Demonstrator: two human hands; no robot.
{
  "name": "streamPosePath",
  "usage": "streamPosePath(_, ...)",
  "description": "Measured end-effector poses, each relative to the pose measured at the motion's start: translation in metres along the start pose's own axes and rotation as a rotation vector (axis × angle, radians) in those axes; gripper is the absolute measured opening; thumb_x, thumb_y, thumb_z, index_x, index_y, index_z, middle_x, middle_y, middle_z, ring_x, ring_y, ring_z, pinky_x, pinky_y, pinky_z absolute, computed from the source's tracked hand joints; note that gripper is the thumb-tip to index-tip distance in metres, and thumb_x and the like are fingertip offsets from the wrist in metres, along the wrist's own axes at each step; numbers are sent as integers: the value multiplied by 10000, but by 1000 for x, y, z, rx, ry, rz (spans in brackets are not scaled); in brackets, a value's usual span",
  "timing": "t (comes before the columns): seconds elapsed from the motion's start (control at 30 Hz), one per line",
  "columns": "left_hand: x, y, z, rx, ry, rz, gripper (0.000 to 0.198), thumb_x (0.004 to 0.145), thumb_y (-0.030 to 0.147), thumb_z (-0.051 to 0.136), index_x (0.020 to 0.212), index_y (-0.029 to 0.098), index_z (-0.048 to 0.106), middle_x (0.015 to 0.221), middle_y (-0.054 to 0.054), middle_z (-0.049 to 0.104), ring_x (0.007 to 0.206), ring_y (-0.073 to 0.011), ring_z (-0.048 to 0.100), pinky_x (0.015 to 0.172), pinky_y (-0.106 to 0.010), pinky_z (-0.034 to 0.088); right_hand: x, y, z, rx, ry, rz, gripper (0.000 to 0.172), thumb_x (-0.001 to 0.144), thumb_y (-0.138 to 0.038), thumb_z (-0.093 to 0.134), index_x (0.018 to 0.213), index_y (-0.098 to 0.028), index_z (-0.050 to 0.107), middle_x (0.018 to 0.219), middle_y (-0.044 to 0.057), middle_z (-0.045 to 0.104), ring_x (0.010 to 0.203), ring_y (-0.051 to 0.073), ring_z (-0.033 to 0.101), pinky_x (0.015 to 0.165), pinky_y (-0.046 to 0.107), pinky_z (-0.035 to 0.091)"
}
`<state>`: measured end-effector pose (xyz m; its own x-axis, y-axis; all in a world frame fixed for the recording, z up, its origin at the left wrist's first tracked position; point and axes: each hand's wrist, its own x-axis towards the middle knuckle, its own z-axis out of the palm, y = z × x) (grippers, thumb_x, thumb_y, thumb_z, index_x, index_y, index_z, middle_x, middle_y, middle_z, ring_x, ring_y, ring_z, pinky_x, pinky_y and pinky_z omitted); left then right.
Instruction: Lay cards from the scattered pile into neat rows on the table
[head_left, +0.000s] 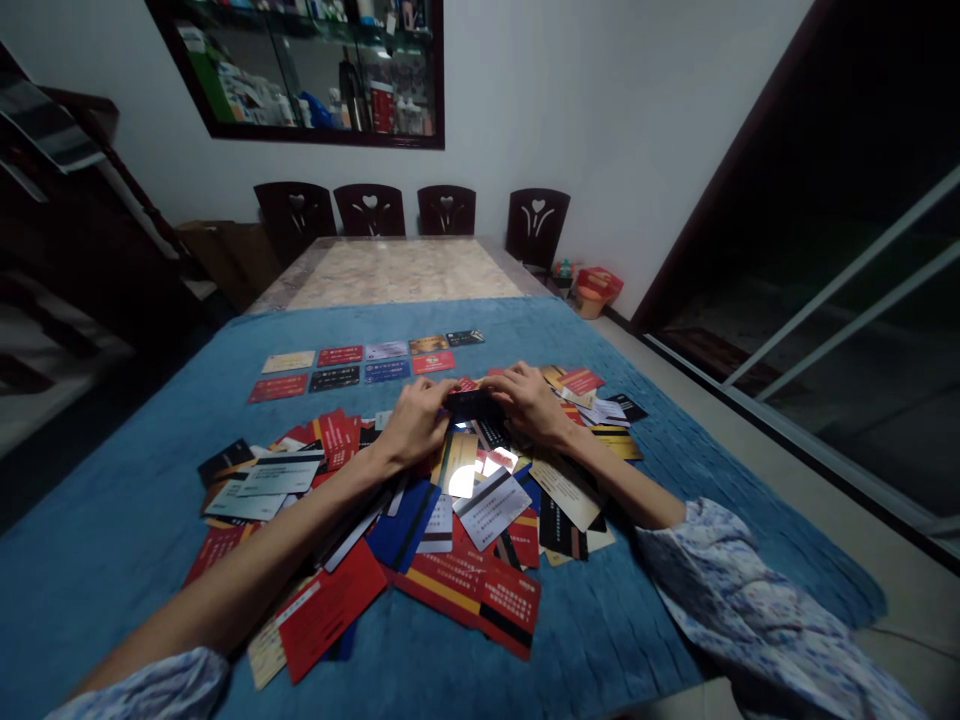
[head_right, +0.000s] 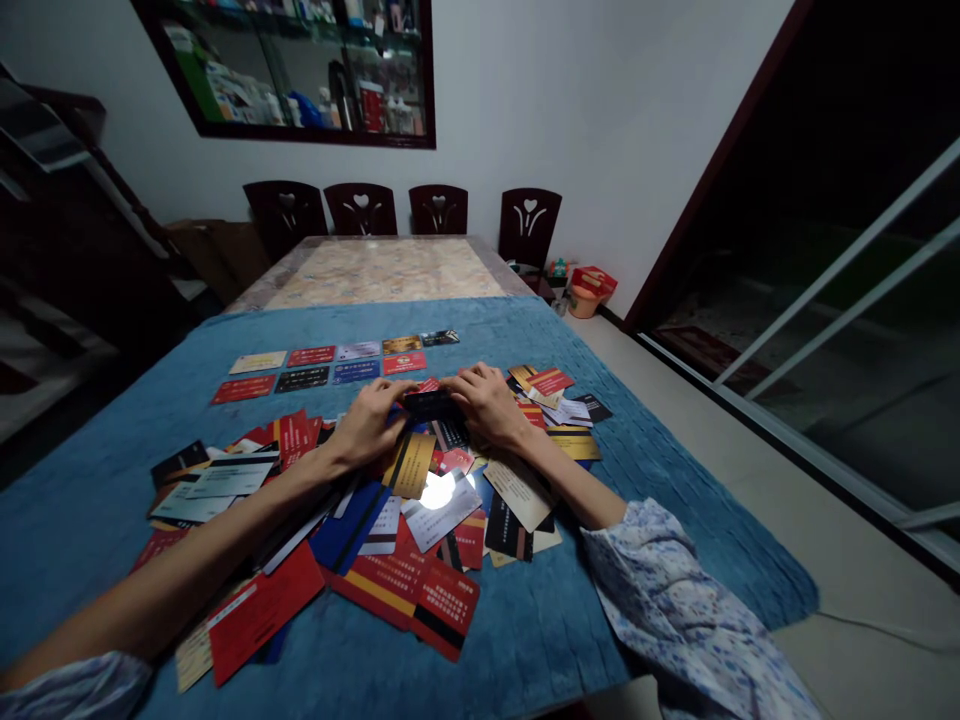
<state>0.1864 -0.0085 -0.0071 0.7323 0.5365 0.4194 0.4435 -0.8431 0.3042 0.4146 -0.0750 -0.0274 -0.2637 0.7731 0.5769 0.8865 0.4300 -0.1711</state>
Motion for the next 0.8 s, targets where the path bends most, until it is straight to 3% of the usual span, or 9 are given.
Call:
streamPosePath(0.43, -3, -2, 8, -68, 26, -68, 406, 834, 91, 517, 1213, 187, 625, 970, -82, 666, 935, -249, 602, 868, -405, 516, -5, -2, -3, -70, -105, -4, 542, 844, -247, 622, 1383, -215, 570, 1106, 122, 582, 986, 278, 456, 841, 408, 387)
streamPosePath(0.8, 0, -4, 5, -123, 15, -116, 463, 790, 125, 616, 1250, 182, 604, 1092, -85, 674, 1040, -254, 582, 947, -419, 511, 1, -3, -8, -103, -151, -12, 592, 883, -346, 617, 1442, -178, 517, 1150, 156, 550, 1025, 294, 437, 876, 441, 395)
